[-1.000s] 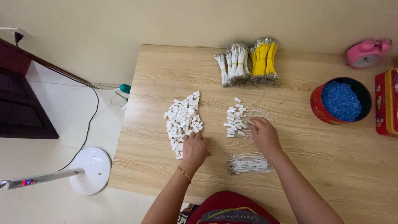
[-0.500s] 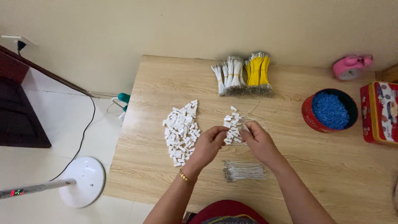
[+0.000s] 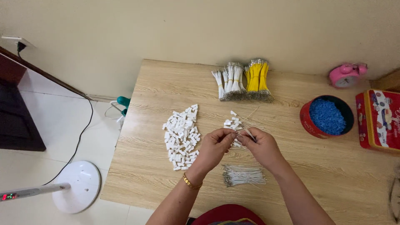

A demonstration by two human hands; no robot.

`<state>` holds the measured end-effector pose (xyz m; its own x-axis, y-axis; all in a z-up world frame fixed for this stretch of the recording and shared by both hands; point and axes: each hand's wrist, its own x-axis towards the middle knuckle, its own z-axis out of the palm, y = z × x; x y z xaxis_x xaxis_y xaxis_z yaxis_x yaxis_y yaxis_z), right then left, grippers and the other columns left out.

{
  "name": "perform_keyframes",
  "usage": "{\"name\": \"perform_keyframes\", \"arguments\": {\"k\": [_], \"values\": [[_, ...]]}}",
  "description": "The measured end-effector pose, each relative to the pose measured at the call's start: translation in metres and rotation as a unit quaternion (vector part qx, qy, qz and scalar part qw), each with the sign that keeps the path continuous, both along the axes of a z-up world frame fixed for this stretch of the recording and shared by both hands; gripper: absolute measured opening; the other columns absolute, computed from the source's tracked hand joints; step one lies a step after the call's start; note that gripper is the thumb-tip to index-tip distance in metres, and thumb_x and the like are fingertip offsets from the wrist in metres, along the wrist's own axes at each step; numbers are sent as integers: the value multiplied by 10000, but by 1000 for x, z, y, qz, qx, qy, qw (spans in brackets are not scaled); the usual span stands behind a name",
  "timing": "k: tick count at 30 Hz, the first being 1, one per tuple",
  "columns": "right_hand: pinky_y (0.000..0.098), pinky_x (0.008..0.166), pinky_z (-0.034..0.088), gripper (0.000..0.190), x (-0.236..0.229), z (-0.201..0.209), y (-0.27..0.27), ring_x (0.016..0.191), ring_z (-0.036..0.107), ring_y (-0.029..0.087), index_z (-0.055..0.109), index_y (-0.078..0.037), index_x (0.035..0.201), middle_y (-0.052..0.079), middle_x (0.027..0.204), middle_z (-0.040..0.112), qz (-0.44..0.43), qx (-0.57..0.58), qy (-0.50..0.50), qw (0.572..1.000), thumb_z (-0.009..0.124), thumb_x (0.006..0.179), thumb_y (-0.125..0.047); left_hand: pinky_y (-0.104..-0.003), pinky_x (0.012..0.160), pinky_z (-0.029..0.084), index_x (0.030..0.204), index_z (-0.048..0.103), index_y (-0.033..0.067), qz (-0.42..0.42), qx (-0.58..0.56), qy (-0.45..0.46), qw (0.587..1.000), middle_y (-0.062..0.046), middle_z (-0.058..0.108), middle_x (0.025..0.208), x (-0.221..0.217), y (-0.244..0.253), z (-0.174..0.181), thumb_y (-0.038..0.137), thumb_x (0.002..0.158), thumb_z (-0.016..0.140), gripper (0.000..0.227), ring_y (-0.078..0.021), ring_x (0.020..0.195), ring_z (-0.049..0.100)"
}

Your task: Assemble white plastic sleeves onto metal wires at a workbench.

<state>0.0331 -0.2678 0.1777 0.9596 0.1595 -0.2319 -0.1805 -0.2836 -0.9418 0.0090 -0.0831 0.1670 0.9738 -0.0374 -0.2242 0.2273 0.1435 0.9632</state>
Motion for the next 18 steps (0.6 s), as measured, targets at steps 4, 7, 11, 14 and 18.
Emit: {"name": "perform_keyframes", "arguments": {"k": [4, 7, 11, 14, 18], "values": [[294, 684, 508, 140, 0, 10, 3, 721, 593, 144, 792, -57, 1037, 72, 709, 676, 5, -2, -10, 1000, 759, 930, -140, -204, 591, 571, 1100, 773, 65, 10, 3, 3, 1000, -26, 653, 751, 0, 0, 5, 180, 983, 707, 177, -89, 697, 616], [238, 623, 444, 150, -1, 12, 8, 679, 543, 96, 794, -30, 1027, 37, 704, 669, -33, 28, 8, 999, 784, 885, -80, -217, 604, 598, 1100, 781, 83, 21, -17, 19, 999, -37, 693, 782, 1, -2, 4, 196, 967, 744, 178, -91, 690, 642], [220, 588, 419, 178, -1, 7, 4, 637, 515, 65, 797, -33, 1011, 14, 676, 652, -60, 35, 13, 997, 800, 836, -66, -231, 634, 619, 1171, 725, 34, 45, -86, 48, 994, -65, 694, 865, 2, -2, 3, 167, 966, 737, 245, -117, 723, 662], [203, 561, 387, 179, -2, 20, 3, 613, 498, 58, 790, -28, 1003, 2, 641, 618, -65, 32, 12, 997, 792, 826, -50, -241, 662, 645, 1193, 684, -1, 59, -156, 82, 983, -76, 694, 915, 4, 2, 2, 166, 967, 730, 285, -125, 741, 693], [205, 542, 377, 168, -2, 25, 2, 586, 465, 46, 775, -37, 971, -27, 593, 554, -60, 30, -18, 998, 803, 805, -37, -347, 714, 681, 1195, 686, 5, 59, -239, 114, 962, -133, 730, 979, 7, 8, -14, 173, 972, 727, 282, -212, 796, 756]]}}
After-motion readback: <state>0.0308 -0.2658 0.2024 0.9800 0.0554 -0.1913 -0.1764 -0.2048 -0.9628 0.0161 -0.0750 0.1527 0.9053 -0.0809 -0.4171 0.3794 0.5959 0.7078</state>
